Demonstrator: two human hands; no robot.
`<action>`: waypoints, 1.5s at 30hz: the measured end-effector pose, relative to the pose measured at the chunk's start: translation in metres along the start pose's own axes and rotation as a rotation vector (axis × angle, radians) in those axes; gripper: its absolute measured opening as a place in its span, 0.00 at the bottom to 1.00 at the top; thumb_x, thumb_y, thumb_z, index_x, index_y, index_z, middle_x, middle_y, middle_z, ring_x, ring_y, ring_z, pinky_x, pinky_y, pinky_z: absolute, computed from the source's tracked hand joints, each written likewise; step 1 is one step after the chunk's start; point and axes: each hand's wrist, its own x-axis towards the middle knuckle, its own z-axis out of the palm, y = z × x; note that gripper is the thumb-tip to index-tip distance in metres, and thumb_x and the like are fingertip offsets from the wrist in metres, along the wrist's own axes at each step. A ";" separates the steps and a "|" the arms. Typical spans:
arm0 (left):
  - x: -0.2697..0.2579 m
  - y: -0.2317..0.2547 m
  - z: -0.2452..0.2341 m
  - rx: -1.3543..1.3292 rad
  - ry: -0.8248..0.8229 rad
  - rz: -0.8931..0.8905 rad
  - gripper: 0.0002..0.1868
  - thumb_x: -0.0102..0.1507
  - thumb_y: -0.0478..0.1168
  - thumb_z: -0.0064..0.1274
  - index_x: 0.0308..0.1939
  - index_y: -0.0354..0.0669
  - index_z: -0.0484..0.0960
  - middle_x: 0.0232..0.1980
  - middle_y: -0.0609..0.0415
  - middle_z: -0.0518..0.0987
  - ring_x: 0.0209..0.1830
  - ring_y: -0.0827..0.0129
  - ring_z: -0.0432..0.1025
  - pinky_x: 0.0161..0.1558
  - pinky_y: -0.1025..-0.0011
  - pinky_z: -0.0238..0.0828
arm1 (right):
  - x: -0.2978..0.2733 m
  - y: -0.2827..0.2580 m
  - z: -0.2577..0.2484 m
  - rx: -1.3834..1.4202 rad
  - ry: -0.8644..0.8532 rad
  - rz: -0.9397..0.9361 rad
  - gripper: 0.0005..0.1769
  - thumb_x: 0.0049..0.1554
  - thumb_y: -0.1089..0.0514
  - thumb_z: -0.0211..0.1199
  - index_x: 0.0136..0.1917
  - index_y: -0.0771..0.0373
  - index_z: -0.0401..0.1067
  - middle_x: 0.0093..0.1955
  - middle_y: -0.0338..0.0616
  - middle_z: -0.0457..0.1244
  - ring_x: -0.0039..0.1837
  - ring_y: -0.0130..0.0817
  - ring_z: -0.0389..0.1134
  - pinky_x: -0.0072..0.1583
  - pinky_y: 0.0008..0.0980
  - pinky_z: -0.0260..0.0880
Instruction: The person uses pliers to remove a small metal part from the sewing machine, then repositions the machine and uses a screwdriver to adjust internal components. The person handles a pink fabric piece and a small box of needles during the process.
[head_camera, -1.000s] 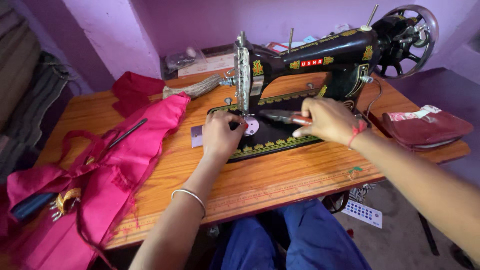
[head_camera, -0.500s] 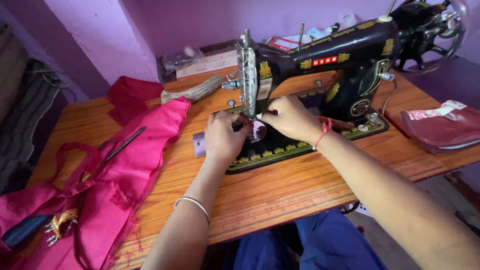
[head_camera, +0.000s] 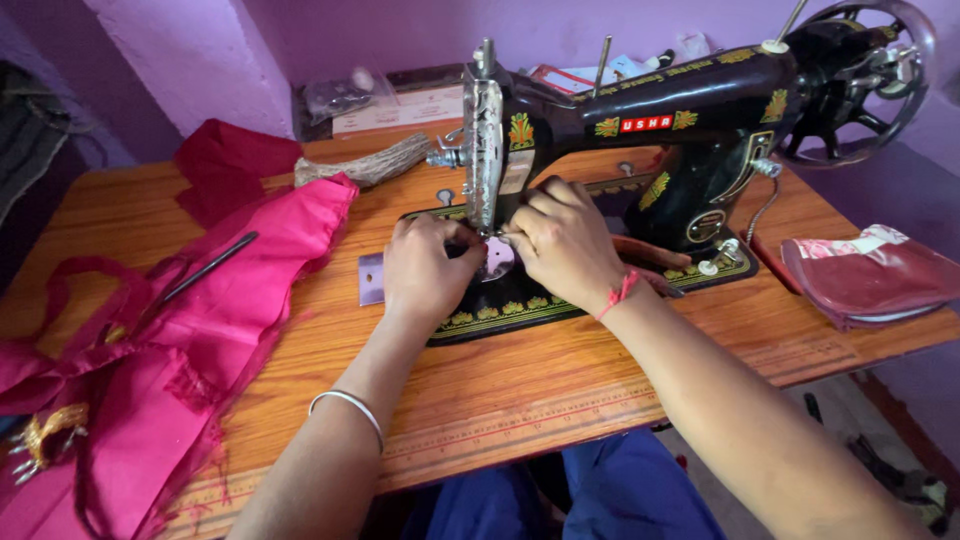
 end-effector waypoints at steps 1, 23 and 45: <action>-0.002 0.002 0.000 0.005 0.000 -0.010 0.07 0.51 0.46 0.66 0.30 0.52 0.90 0.42 0.48 0.83 0.51 0.49 0.73 0.54 0.55 0.69 | -0.001 -0.001 -0.002 0.052 -0.006 0.028 0.05 0.51 0.59 0.70 0.38 0.62 0.76 0.41 0.47 0.67 0.51 0.49 0.66 0.57 0.47 0.64; -0.004 0.006 0.002 0.033 0.058 0.048 0.04 0.51 0.43 0.65 0.29 0.51 0.90 0.43 0.52 0.83 0.52 0.54 0.73 0.53 0.58 0.68 | 0.001 -0.003 -0.003 0.159 -0.003 0.133 0.08 0.51 0.57 0.72 0.40 0.62 0.77 0.46 0.46 0.68 0.58 0.48 0.65 0.62 0.48 0.59; -0.008 0.012 -0.006 -0.025 0.054 0.123 0.05 0.51 0.41 0.65 0.29 0.48 0.90 0.42 0.49 0.83 0.51 0.50 0.72 0.54 0.58 0.69 | 0.002 -0.004 -0.004 0.243 -0.010 0.191 0.09 0.52 0.58 0.71 0.39 0.65 0.75 0.43 0.49 0.67 0.53 0.51 0.66 0.57 0.48 0.63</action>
